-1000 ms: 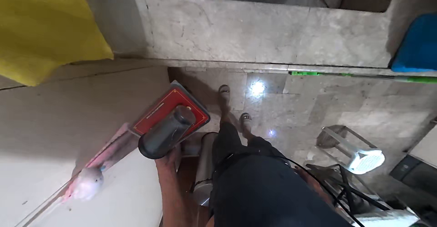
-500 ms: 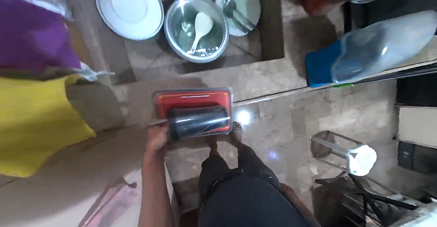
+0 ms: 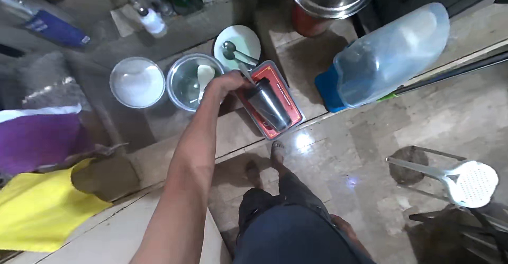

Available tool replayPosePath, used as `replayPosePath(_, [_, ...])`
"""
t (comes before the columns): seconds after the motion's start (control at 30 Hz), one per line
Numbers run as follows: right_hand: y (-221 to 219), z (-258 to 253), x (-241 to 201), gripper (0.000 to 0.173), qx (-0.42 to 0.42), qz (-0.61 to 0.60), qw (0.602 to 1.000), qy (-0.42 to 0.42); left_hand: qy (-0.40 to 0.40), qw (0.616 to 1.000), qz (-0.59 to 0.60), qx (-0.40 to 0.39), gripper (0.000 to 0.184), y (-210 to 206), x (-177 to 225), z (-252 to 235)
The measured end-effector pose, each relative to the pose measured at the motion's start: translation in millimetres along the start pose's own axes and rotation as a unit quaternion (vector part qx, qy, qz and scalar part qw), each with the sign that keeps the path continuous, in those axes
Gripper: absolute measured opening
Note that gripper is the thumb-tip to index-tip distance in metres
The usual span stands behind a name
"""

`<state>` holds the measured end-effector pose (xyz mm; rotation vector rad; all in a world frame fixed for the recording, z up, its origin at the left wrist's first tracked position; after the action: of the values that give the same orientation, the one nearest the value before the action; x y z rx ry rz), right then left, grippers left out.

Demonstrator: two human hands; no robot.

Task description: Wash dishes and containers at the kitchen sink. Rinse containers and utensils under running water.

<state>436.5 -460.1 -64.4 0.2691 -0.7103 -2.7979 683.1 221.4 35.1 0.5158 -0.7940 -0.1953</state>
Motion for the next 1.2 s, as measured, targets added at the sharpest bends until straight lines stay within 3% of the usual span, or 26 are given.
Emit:
replayPosePath(0.17, [20.9,-11.8,2.5,0.04,0.002,-0.007,0.999,-0.035,0.019,0.999,-0.011,-0.033,0.046,-18.1,38.7,-43.9])
replayPosePath(0.27, [29.6,-20.3,10.3,0.041,-0.01,-0.019,0.999,-0.046,0.032,0.998,-0.004,-0.052,0.031,-33.5,56.0,-61.0])
replayPosePath(0.53, [22.8,-26.4,1.2,0.04,-0.025,-0.033,0.998,-0.044,0.064,0.996,0.0,-0.058,0.019,-53.0,96.3,-78.6])
replayPosePath(0.8, [20.6,-19.4,-8.7,0.041,-0.015,-0.011,0.999,-0.044,0.05,0.997,-0.026,-0.055,0.028,-60.2,86.2,-104.1])
replayPosePath(1.2, [24.0,-36.4,-28.8,0.044,-0.014,-0.039,0.999,-0.005,0.084,0.996,0.018,-0.033,0.038,-56.0,94.4,-83.4])
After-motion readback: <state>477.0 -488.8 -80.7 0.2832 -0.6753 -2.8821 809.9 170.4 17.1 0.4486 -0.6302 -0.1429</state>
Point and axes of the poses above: each hand's wrist, its own z-axis away from the middle knuckle, its own y-axis out of the back of the hand, x = y × z, the point moved 5 cm from there along -z, towards the middle knuckle, and after that the axes turned 14 degrees about x, right-handed, at the moved point
